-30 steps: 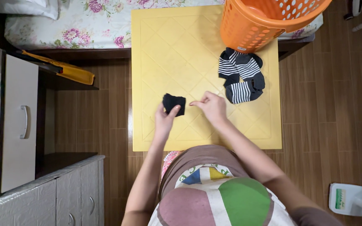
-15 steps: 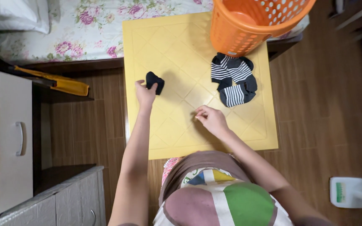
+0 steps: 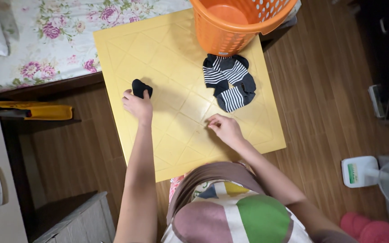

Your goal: The person folds black shorts and socks on a yellow table, then places the folded items into a drawer. The person repeats this process for several pairs of socks and shorts.

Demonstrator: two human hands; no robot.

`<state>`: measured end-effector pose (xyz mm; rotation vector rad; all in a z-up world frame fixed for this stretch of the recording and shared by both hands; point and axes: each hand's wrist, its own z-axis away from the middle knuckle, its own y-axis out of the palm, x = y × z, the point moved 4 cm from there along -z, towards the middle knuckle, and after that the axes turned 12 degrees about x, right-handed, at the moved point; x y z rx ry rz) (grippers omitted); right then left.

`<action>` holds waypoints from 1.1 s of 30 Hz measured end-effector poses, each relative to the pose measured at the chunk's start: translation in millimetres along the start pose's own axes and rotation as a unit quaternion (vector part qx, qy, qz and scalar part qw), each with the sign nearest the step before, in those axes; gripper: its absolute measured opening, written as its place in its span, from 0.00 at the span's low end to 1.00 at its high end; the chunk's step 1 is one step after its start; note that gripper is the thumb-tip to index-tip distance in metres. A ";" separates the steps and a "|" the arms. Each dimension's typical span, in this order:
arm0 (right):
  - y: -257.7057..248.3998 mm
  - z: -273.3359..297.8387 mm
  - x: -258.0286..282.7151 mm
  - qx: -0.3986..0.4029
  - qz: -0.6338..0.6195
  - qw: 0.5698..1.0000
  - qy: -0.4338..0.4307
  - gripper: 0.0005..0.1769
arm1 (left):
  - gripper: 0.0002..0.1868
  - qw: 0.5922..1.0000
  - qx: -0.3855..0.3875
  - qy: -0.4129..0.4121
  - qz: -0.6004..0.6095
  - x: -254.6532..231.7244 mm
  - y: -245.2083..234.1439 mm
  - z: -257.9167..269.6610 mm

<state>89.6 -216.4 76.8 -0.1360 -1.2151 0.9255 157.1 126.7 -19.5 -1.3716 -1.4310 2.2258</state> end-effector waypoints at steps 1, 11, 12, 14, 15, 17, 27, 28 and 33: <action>-2.7 -0.7 -5.0 -0.005 0.000 1.000 0.007 0.12 | 0.41 1.000 -0.013 -0.007 -0.023 -2.5 -2.4 3.8; -27.7 -17.5 -51.7 -0.177 0.222 0.958 -0.038 0.20 | 0.34 0.989 0.104 0.100 0.004 -6.3 -20.4 132.2; -25.0 -20.8 -56.5 -0.170 0.232 0.957 -0.029 0.21 | 0.30 0.987 0.125 0.104 0.010 -5.8 -21.6 143.8; -21.1 -27.0 -61.7 -0.160 0.262 0.951 -0.023 0.18 | 0.24 0.981 0.159 0.107 0.022 -5.8 -24.2 160.5; -19.5 -29.9 -61.0 -0.156 0.281 0.946 -0.027 0.14 | 0.22 0.979 0.173 0.106 0.029 -6.5 -25.6 167.1; -15.0 -34.3 -55.9 -0.131 0.250 0.959 -0.015 0.11 | 0.18 0.975 0.187 0.110 0.039 -8.9 -29.5 174.9; 46.2 -53.5 36.9 -0.013 0.029 0.990 -0.137 0.22 | 0.21 0.947 0.205 0.242 -0.040 -28.3 -24.1 180.7; 36.9 -52.0 28.6 -0.033 0.056 0.990 -0.127 0.20 | 0.22 0.937 0.220 0.260 -0.076 -28.9 -17.5 182.3; -32.4 -46.5 -37.5 -0.143 0.196 0.970 -0.033 0.20 | 0.29 0.882 0.281 0.311 -0.217 -21.8 3.0 191.3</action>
